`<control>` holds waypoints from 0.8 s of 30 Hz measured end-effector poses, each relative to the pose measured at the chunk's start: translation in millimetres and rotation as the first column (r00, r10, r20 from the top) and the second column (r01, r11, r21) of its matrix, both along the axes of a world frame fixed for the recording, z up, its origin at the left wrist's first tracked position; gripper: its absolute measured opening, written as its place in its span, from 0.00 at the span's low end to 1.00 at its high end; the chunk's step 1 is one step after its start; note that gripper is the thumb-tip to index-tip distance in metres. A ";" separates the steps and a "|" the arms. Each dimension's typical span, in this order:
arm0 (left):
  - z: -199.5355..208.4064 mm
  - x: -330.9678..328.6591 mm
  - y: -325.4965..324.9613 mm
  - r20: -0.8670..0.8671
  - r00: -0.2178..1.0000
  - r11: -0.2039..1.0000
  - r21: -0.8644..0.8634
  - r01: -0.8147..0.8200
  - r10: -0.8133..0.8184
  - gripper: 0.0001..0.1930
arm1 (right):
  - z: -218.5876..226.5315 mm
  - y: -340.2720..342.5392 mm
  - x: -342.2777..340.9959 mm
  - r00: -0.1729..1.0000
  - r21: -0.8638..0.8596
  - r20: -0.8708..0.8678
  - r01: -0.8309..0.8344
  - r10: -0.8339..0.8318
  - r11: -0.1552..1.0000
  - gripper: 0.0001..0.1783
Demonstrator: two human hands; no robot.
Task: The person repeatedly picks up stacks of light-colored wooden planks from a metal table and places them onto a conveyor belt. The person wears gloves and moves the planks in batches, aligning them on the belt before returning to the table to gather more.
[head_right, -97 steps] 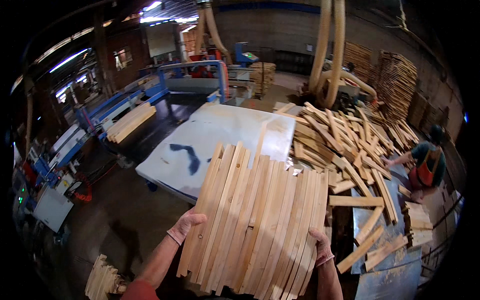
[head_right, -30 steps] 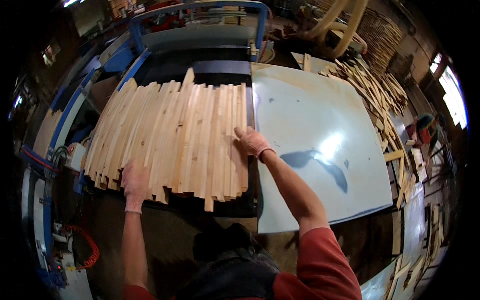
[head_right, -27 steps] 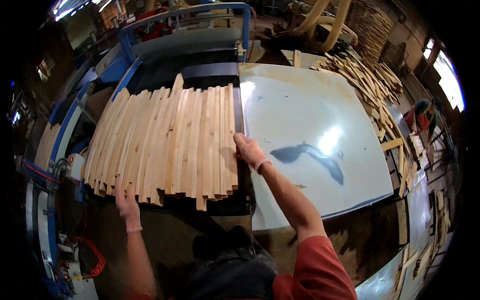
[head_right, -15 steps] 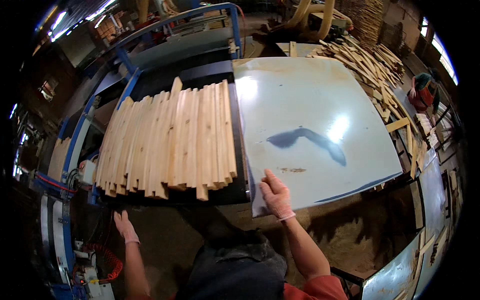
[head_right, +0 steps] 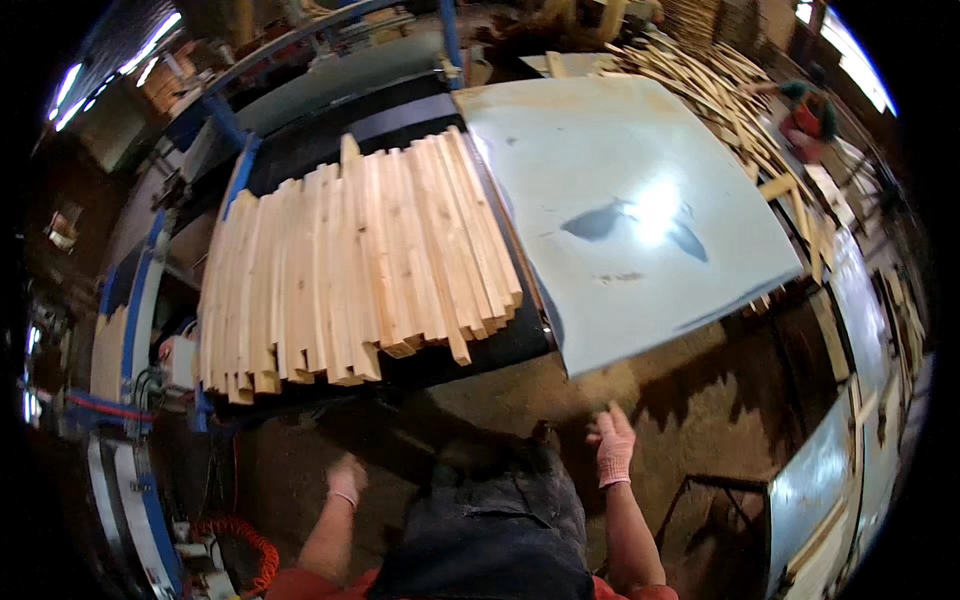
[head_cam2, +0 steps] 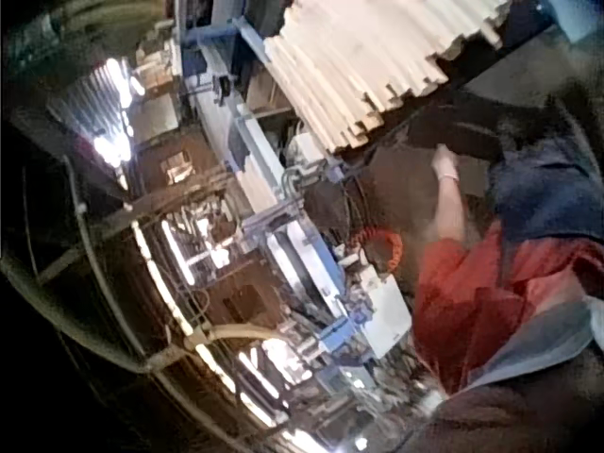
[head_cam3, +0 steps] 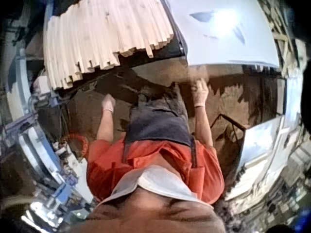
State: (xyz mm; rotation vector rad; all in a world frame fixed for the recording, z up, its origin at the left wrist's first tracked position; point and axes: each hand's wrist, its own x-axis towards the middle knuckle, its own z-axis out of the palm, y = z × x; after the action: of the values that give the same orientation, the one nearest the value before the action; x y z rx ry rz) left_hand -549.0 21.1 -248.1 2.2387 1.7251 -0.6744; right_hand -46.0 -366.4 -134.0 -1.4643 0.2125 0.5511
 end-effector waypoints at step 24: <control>-10.2 536.1 -299.3 0.144 0.857 0.201 -0.978 0.048 0.495 0.12 | -245.2 -441.1 -158.8 0.959 -0.757 -0.283 -0.215 -0.014 0.618 0.24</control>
State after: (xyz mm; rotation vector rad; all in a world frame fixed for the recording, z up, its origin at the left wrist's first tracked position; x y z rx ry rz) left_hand -12.9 -278.2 -258.3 1.0125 0.8515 -0.7648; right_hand -204.8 -807.6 -379.2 -2.2766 0.6535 0.8051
